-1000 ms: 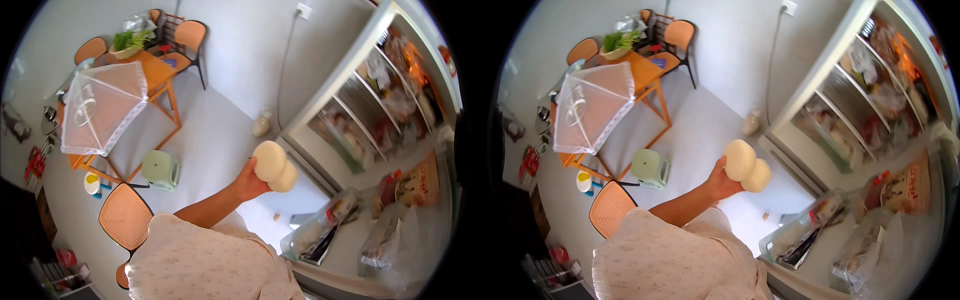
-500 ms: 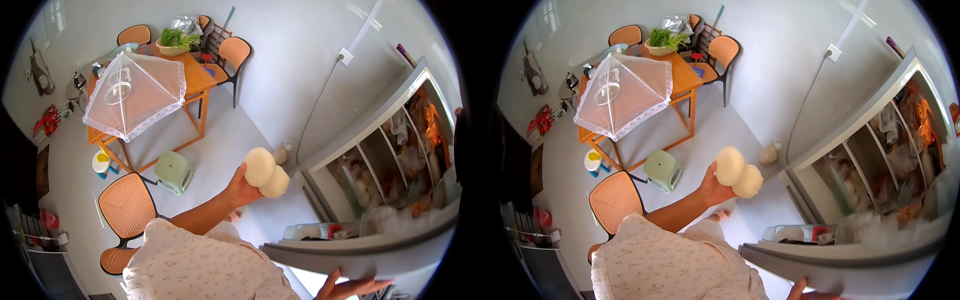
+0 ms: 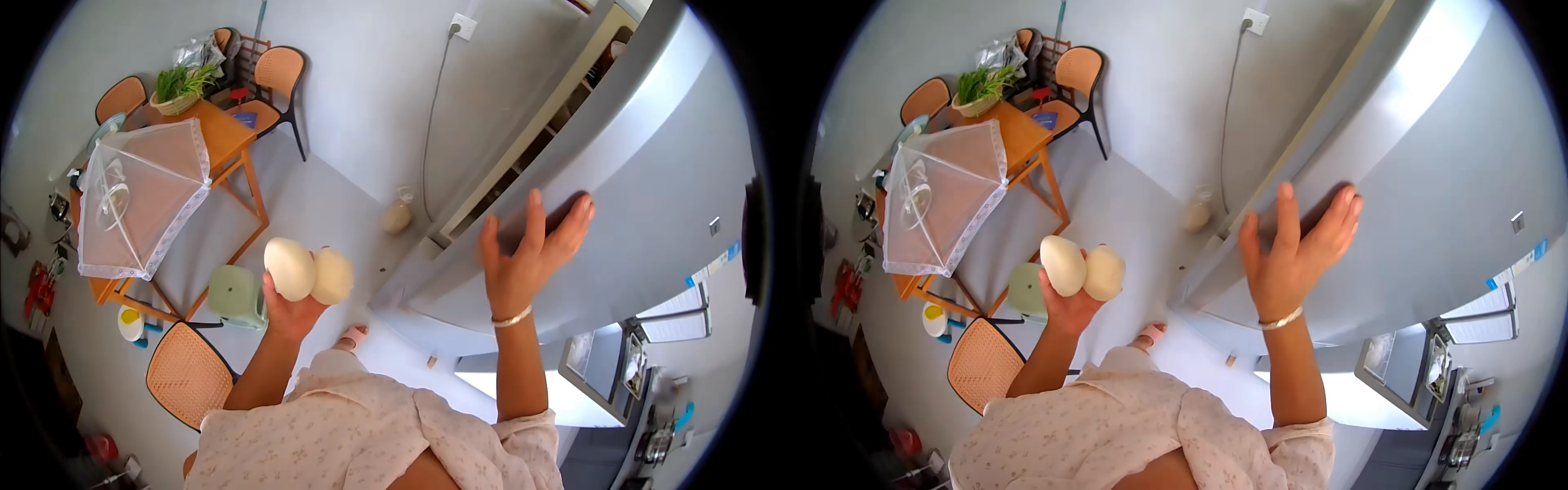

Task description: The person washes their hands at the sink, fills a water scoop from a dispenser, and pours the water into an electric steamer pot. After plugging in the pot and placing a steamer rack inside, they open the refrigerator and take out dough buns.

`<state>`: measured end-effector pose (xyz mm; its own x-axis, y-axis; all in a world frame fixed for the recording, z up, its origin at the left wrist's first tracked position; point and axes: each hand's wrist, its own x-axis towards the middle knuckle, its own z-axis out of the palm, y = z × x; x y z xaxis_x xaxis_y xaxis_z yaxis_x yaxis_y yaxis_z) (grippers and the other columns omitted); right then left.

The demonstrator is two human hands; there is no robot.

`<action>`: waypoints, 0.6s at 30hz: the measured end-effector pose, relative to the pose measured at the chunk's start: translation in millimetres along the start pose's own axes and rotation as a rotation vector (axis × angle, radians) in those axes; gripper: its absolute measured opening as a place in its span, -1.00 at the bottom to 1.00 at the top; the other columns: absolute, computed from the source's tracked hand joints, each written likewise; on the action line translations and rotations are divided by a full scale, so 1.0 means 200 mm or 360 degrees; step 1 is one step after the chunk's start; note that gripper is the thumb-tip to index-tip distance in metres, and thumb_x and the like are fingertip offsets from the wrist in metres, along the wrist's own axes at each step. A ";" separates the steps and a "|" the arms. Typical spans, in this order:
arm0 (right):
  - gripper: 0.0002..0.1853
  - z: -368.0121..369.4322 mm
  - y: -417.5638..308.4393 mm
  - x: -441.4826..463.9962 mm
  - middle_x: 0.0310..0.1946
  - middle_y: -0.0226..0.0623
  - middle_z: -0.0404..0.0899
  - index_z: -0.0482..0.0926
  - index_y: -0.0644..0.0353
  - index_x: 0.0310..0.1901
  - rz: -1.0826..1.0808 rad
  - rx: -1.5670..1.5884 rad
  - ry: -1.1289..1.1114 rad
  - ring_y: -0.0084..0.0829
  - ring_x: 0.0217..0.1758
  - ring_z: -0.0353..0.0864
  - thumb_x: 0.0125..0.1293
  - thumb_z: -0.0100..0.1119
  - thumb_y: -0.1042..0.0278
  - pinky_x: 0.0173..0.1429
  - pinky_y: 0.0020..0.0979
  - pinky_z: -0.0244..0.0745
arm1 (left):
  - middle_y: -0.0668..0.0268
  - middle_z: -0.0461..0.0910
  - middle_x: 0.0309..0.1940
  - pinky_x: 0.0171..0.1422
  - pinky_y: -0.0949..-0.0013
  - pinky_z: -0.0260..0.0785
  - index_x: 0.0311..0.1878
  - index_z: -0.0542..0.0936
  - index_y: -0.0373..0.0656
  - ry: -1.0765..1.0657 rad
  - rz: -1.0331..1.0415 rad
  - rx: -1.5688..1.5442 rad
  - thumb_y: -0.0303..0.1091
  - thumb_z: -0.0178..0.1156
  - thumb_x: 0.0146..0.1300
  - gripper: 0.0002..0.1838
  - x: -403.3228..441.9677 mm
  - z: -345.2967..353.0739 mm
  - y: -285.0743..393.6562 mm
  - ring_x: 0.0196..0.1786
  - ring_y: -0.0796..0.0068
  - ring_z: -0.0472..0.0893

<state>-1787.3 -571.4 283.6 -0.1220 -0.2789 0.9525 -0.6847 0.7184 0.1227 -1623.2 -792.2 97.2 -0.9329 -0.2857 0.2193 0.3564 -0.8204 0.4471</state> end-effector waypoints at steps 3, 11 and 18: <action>-0.36 0.14 0.04 0.05 0.41 0.25 0.02 0.45 -0.02 0.24 -0.0001 -0.0057 0.0015 0.28 0.46 0.01 0.06 0.38 0.26 0.37 0.24 0.01 | 0.42 0.18 0.42 0.38 -0.04 0.11 0.27 0.38 0.14 0.0010 0.0010 0.0009 0.61 -0.20 0.12 -0.13 0.03 -0.02 0.00 0.45 0.28 0.18; -0.37 0.42 0.22 0.13 0.43 0.02 0.13 0.38 -0.02 0.31 -0.0025 -0.0191 -0.0118 0.13 0.49 0.04 0.19 0.31 0.16 0.43 0.12 -0.01 | 0.35 0.15 0.44 0.39 -0.08 0.12 0.29 0.38 0.10 0.0069 -0.0011 -0.0104 0.59 -0.12 0.08 -0.11 0.11 -0.03 -0.02 0.45 0.22 0.18; -0.35 0.51 0.40 0.11 0.48 -0.29 0.12 0.23 0.02 0.42 -0.0140 -0.0406 -0.0317 -0.23 0.54 0.04 0.34 0.14 0.08 0.50 -0.11 -0.10 | 0.26 0.20 0.42 0.40 -0.18 0.13 0.38 0.26 0.13 0.0023 -0.0135 -0.0271 0.44 0.12 0.07 -0.12 0.21 -0.04 -0.02 0.44 0.10 0.20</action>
<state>-1918.4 -584.9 286.6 -0.2256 -0.4481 0.8651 -0.5001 0.8153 0.2918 -1663.4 -804.6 97.5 -0.9602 -0.2183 0.1741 0.2638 -0.9135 0.3096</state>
